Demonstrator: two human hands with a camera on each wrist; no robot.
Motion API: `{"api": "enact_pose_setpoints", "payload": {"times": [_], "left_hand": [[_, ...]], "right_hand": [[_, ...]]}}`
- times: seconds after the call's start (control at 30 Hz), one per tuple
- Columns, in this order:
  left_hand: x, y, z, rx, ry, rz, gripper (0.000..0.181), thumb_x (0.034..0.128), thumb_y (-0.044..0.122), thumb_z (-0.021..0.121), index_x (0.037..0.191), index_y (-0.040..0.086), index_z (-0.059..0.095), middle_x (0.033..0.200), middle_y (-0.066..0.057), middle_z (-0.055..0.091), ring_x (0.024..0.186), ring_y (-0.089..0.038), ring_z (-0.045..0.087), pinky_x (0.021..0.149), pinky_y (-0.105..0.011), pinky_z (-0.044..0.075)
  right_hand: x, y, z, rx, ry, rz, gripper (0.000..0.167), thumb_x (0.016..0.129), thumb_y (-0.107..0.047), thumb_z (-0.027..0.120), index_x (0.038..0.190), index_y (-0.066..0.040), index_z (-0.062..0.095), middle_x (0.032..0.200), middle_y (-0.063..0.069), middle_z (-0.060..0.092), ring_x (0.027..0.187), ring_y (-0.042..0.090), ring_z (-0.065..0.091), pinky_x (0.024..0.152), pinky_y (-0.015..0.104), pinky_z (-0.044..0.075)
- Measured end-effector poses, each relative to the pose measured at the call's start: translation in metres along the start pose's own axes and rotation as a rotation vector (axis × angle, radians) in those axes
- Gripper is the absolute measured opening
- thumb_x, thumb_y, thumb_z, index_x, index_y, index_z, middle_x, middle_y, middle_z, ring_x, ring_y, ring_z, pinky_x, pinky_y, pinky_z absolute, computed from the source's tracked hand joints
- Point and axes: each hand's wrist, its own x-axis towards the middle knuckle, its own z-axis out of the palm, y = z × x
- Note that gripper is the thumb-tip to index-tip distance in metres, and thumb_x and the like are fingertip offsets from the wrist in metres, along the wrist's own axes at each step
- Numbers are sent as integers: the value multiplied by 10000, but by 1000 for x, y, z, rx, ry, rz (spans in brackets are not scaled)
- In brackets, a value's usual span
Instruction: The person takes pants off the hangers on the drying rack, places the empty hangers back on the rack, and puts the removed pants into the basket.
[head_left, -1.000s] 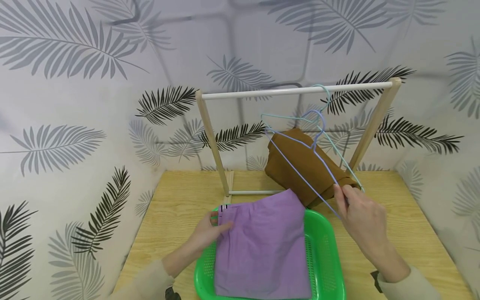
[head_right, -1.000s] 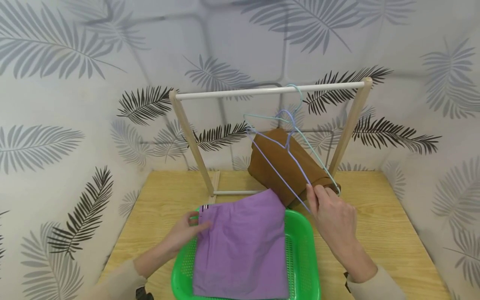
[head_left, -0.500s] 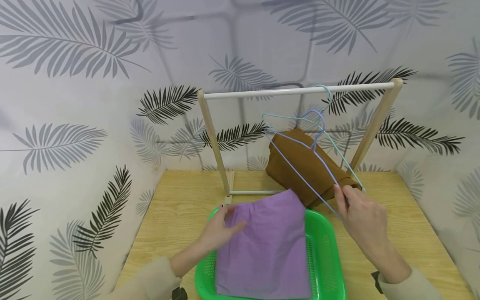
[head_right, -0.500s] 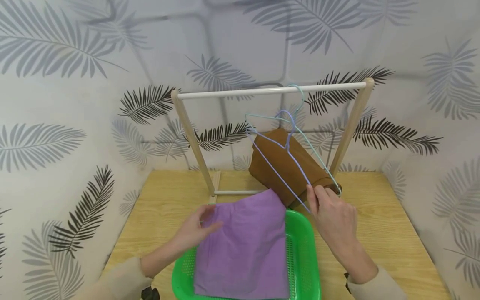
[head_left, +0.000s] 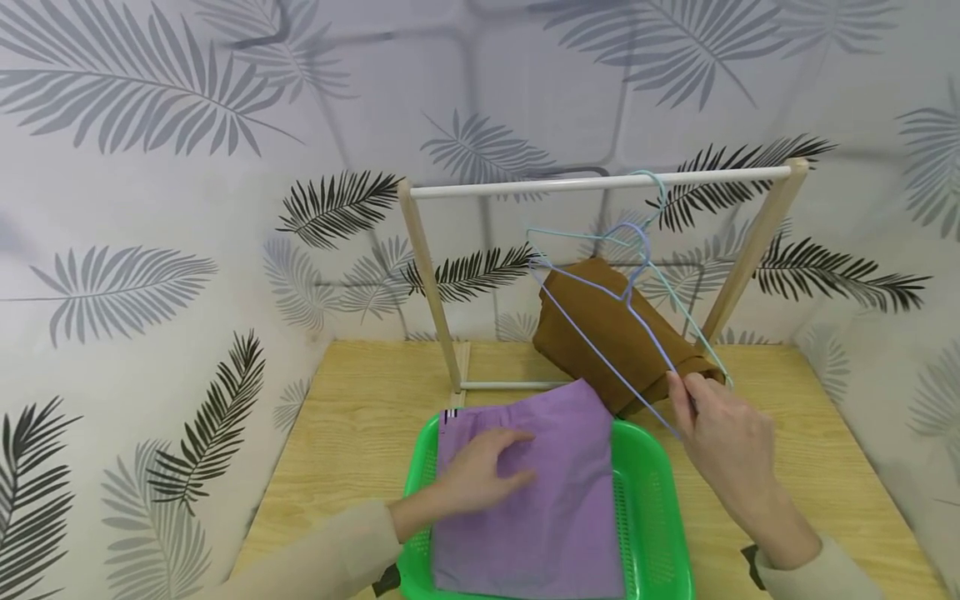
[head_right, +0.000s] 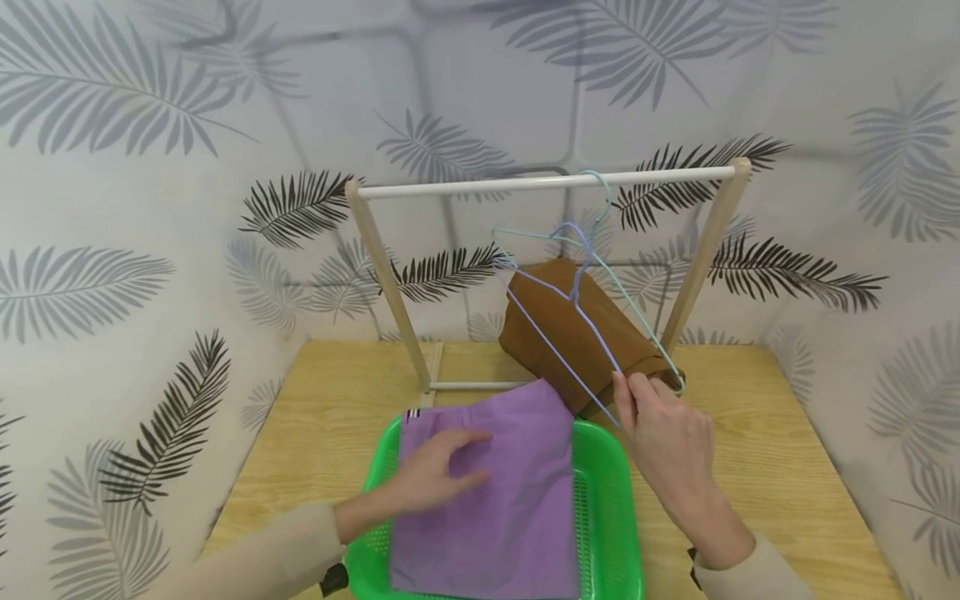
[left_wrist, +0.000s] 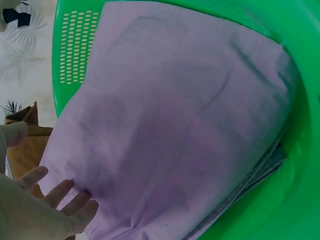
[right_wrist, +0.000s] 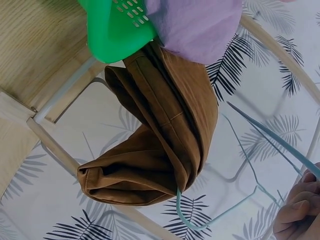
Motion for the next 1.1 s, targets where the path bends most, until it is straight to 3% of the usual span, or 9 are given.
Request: {"api": "enact_pose_setpoints", "payload": {"times": [0.13,0.23,0.43,0.63,0.9,1.1], "left_hand": [[5,0,7,92,-47,11,537,966,365,735,1438,130,633,1465,-97,650,1402,-318,573,1203,-500,433],[8,1,12,174,-106,-19,592,975,431,711,1496,177,592,1504,-93,605,1420,-322,544,1198,-499,439],[13,4,21,329,-204,-77,707,963,571,681,1571,258,505,1520,-90,534,1387,-324,533,1077,-491,538],[17,2,29,351,-235,-104,740,918,588,725,1561,287,517,1487,-114,550,1320,-324,562,1004,-479,570],[18,-1,44,406,-319,-128,774,883,571,769,1568,335,495,1367,-85,574,1222,-293,590,912,-441,594],[21,-2,49,470,-369,-139,802,853,588,792,1564,379,484,1406,-76,561,1234,-272,574,896,-445,609]], "right_hand": [[-1,-1,1,8,4,17,594,1150,-429,350,645,-117,384,503,-13,314,474,40,131,432,198,79],[-1,0,1,4,-4,18,596,1151,-438,337,648,-122,377,507,-20,302,476,35,123,436,195,74],[-3,0,3,15,4,18,604,1151,-451,332,643,-127,382,511,-40,290,484,19,114,436,184,74],[-2,-2,3,38,0,39,585,1143,-443,360,648,-132,384,508,-24,312,472,36,137,440,189,81],[-3,-1,5,42,1,43,590,1140,-448,360,641,-135,392,504,-18,333,464,40,152,437,191,84],[-4,-1,6,41,-1,37,589,1141,-441,363,641,-133,394,506,-21,324,469,32,141,440,187,83]]}}
